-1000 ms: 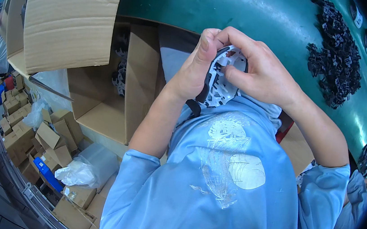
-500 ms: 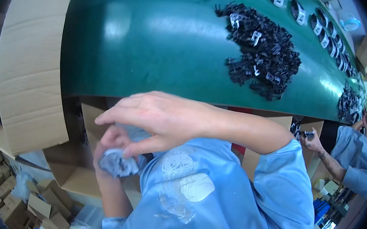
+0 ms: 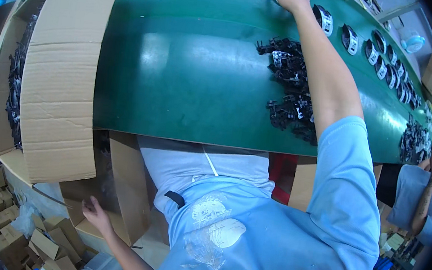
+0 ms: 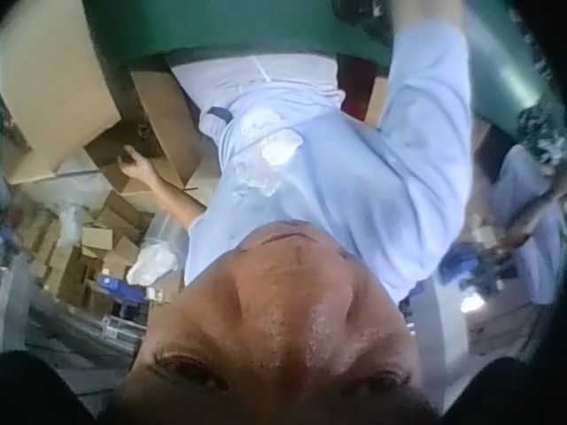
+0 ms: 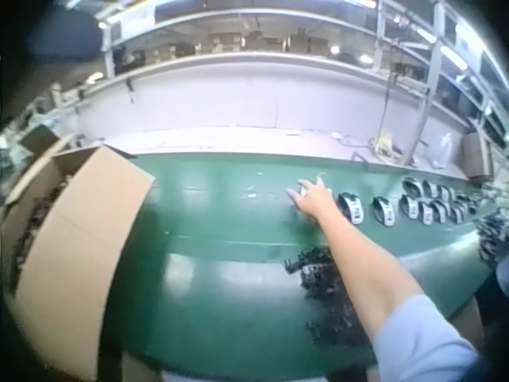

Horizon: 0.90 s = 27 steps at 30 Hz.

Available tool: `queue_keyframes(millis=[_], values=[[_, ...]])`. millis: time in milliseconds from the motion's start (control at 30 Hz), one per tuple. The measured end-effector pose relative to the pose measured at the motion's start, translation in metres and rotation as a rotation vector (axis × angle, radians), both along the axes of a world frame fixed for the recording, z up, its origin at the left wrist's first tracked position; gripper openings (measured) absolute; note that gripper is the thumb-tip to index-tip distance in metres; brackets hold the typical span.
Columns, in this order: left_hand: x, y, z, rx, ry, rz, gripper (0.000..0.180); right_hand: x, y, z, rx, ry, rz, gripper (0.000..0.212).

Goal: The person places assembled mouse components into a cardboard box, then repeatedly picks up mouse shells and small plastic pieces, fits the plastic pieces into each mouse shell by hand, and places the assembled mouse shells onto the conveyor belt.

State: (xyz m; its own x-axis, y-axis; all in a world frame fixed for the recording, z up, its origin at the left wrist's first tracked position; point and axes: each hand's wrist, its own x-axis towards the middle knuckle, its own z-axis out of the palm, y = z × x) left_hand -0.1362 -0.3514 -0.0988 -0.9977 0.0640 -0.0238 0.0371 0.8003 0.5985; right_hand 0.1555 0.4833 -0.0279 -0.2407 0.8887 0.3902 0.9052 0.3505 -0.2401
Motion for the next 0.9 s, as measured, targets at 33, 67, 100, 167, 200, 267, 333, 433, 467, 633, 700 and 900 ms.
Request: queue_keyframes(millis=[33, 67, 100, 167, 200, 267, 333, 433, 467, 633, 700, 900], values=[[0.017, 0.008, 0.005, -0.046, 0.071, -0.04, 0.067, -0.006, -0.004, -0.001, -0.004, 0.005, 0.013, 0.057], [0.032, 0.022, 0.015, 0.059, 0.058, -0.044, 0.055, -0.007, -0.014, 0.005, -0.086, -0.018, 0.023, 0.054], [0.038, 0.025, 0.021, 0.056, 0.066, -0.037, 0.055, -0.008, -0.023, 0.012, -0.169, -0.04, 0.032, 0.052], [0.048, 0.038, 0.032, 0.251, -0.106, -0.151, 0.043, -0.008, -0.026, 0.017, -0.161, -0.06, 0.041, 0.048], [0.058, 0.051, 0.036, 0.333, -0.103, -0.227, 0.03, -0.007, -0.029, 0.017, -0.154, -0.087, 0.047, 0.044], [0.086, 0.096, 0.061, 0.354, -0.128, -0.323, 0.026, -0.006, -0.035, 0.018, -0.157, -0.056, 0.12, 0.041], [0.104, 0.137, 0.081, 0.332, -0.125, -0.578, 0.023, -0.007, -0.042, 0.018, -0.153, -0.021, 0.19, 0.037], [0.115, 0.198, 0.102, 0.203, 0.028, -1.07, 0.029, -0.002, -0.042, 0.013, -0.146, 0.027, 0.282, 0.032], [0.114, 0.219, 0.105, 0.204, 0.023, -1.09, 0.029, -0.001, -0.032, 0.014, -0.099, 0.142, 0.414, 0.03], [0.125, 0.282, 0.129, 0.339, 0.468, -1.374, 0.045, -0.032, -0.136, 0.093, -0.644, 0.464, 0.88, 0.029], [0.129, 0.311, 0.137, 0.431, 0.563, -1.311, 0.061, -0.019, -0.203, 0.097, -0.453, 0.45, 1.28, 0.02], [0.128, 0.343, 0.141, 0.292, 0.162, -1.455, 0.085, 0.01, -0.336, 0.104, -0.953, 0.359, 1.409, 0.02]])
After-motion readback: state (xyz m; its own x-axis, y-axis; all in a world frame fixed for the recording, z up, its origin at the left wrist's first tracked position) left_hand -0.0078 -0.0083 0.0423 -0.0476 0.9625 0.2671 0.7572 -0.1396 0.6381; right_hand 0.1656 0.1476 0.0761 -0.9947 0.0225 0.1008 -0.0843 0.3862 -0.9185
